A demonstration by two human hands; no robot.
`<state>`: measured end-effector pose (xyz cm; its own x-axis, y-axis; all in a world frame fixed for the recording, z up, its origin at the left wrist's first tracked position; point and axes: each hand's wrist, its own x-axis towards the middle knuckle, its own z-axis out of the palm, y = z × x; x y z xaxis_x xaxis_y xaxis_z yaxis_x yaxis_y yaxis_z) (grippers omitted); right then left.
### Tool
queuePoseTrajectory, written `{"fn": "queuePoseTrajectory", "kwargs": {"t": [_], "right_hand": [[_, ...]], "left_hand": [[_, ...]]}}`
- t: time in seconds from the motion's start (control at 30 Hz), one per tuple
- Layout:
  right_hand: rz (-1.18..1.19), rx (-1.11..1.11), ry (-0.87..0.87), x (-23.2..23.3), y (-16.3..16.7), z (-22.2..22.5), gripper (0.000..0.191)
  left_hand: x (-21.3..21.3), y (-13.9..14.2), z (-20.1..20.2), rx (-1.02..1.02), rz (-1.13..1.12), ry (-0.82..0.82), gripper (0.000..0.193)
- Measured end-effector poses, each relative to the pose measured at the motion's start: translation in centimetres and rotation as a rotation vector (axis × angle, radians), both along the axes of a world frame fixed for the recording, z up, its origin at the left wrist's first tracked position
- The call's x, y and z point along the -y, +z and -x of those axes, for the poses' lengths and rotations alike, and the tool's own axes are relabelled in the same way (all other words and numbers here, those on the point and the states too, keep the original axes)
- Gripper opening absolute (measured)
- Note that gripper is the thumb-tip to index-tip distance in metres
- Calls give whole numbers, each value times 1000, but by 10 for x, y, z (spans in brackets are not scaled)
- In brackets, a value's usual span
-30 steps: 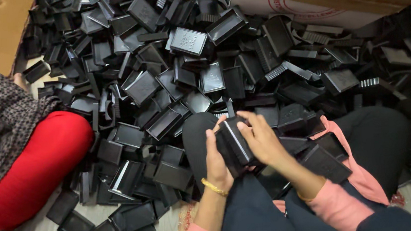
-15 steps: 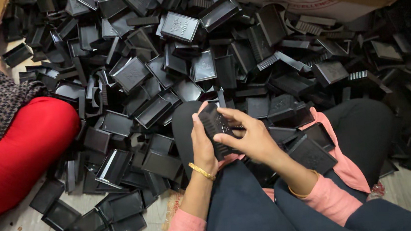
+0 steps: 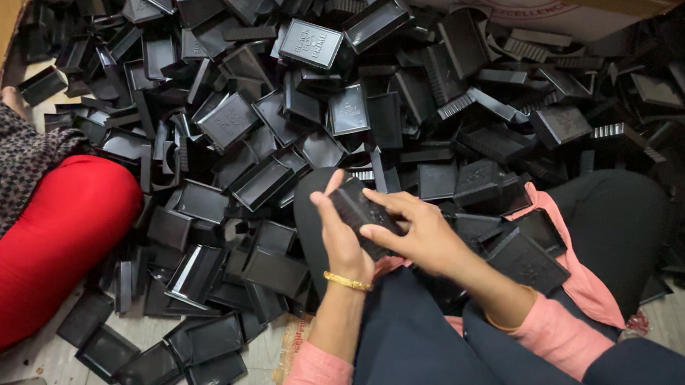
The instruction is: The person sits on the floor and repeatedly picks up small black plastic components from a large pile. They align and snap the two halves of each component together by hand, then place the assembled units into a nearby cardboard box.
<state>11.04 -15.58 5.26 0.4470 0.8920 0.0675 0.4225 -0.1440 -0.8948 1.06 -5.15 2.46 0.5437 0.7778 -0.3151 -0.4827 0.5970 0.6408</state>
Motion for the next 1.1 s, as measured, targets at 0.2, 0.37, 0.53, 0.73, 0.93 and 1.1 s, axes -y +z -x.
{"fn": "queuePoseTrajectory", "kwargs": {"t": [0.2,0.37,0.53,0.73,0.93,1.1], "right_hand": [[198,-1024,26,16,-17,-35,55],[9,-572,0,24,-17,-5,49],[445,-341,-16,3,64,-17,38],[-147,1141,-13,10,100,-168,27],[-142,139,-236,-6,71,-184,55],[707,1010,-272,-39,6,-131,129]], "left_hand": [[-29,-4,19,-837,-1144,-6,45],[-29,-3,34,-849,-1013,73,53],[-35,4,50,-811,-1074,-50,36],[-109,-4,30,-1097,-1698,184,35],[-157,-16,-11,-1521,-1649,-243,53],[-156,3,-6,-1354,-1411,-342,29]]}}
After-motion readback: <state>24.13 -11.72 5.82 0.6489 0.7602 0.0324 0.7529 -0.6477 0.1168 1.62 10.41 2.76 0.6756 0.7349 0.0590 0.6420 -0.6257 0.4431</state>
